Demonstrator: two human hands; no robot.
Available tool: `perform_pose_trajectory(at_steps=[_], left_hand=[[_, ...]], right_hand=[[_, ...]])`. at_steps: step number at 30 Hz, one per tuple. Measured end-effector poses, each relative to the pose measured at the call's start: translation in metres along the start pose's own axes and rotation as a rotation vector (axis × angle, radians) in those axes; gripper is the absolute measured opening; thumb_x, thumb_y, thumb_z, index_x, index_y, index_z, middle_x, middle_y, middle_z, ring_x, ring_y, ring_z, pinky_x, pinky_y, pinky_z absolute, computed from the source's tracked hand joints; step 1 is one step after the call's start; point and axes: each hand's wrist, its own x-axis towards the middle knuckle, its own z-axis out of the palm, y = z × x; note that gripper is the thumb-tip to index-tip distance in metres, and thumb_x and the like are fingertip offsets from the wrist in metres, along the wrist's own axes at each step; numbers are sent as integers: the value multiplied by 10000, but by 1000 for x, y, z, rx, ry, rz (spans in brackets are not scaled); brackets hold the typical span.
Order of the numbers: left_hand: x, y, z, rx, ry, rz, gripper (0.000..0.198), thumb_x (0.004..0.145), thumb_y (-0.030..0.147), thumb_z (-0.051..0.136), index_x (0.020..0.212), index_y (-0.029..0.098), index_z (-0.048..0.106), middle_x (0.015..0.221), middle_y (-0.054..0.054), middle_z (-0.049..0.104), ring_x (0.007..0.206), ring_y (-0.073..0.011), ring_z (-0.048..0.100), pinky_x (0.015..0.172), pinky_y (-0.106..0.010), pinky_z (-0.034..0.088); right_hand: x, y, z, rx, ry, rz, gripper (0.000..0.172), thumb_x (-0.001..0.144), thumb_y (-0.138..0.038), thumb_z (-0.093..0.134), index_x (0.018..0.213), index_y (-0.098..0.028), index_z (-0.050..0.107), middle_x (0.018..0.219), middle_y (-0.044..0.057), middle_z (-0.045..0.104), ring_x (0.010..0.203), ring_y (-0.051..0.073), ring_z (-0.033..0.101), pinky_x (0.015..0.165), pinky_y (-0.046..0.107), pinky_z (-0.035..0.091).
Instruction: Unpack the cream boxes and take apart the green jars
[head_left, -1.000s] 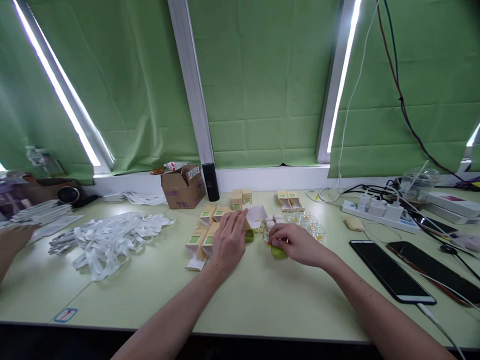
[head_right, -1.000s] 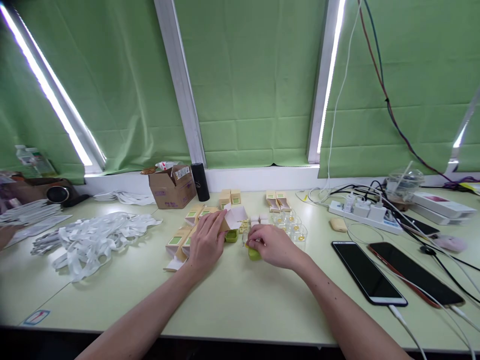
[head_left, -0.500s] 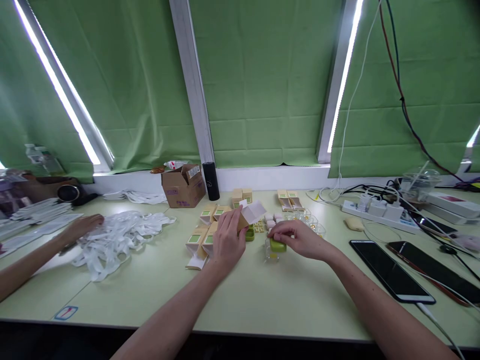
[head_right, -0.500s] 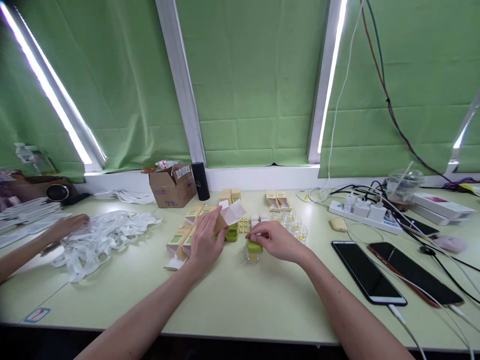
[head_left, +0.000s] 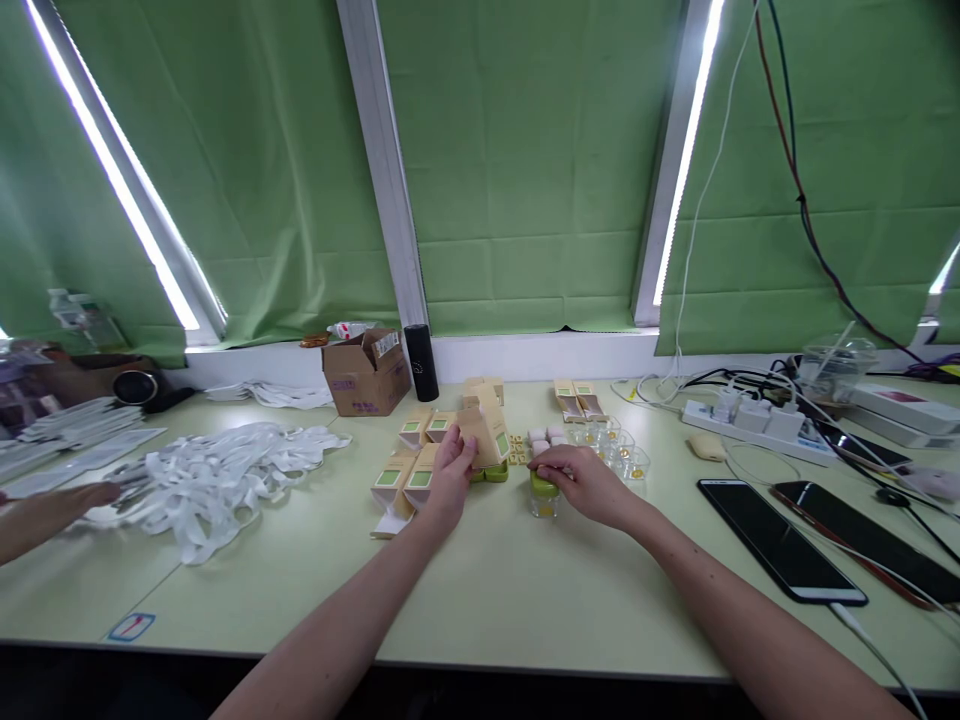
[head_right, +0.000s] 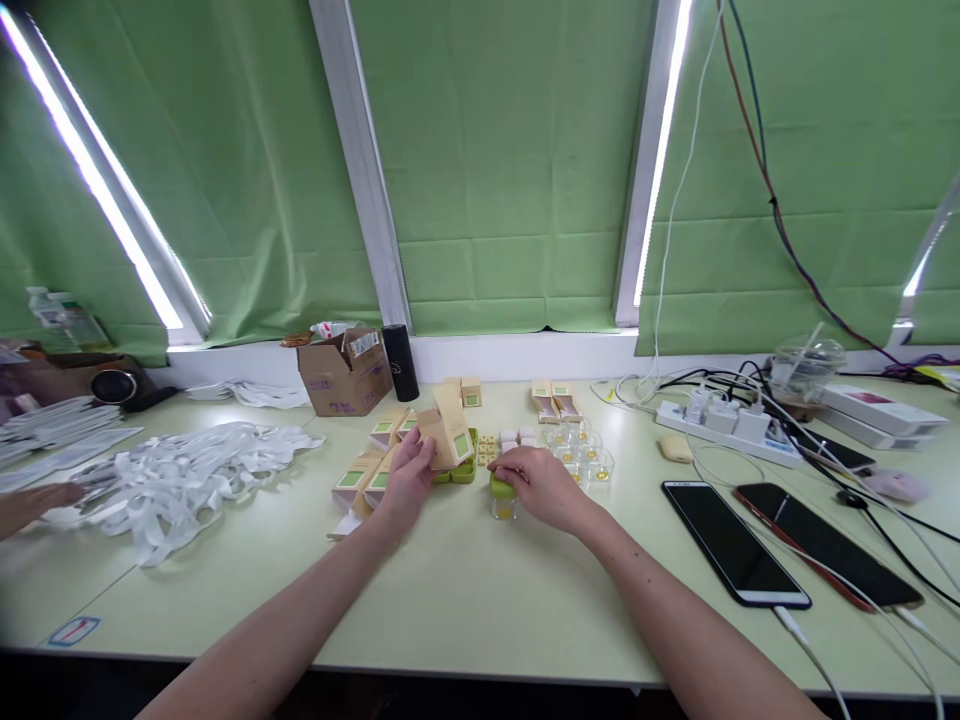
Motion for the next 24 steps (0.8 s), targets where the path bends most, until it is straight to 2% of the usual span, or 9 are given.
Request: perform_pose_trajectory(at_steps=[6,11,14,20,24], left_hand=[[-3,3,1,-178,-89,-102,445,915,382,711,1308,209,593,1444,-133,633,1275,-330,646,916,-504,630],[-5,5,2,-227,-131,-141,403,982,367,605,1343,189,580,1417,-167,653,1267,-338,659,925,-506,614],[-6,6,3,-254,-150,-156,413,985,370,592,1348,173,586,1412,-181,656,1209,-328,689,916,-495,612],[-9,11,7,-248,-193,-202,391,975,354,597,1309,154,633,1433,-188,635,1102,-316,715,859,-493,624],[-11,12,10,-227,-206,-233,440,948,359,646,1344,169,616,1389,-177,658,1043,-312,725,774,-465,635]], right_hand=[[-1,1,2,-73,-24,10,278,987,-267,537,1001,-261,815,1048,58,805,952,245,722,810,359,520],[-3,2,3,-87,-33,50,274,954,-229,547,1011,-265,813,1024,50,801,911,235,720,776,346,518],[-3,2,3,-53,-30,79,259,934,-251,589,1076,-275,804,1079,52,799,920,239,721,799,364,531],[1,-1,4,188,143,99,280,952,-377,605,1150,-253,760,1163,83,777,994,248,705,823,381,548],[2,-7,7,469,169,111,443,963,-576,602,1201,-224,727,1167,107,769,1071,262,698,907,403,546]])
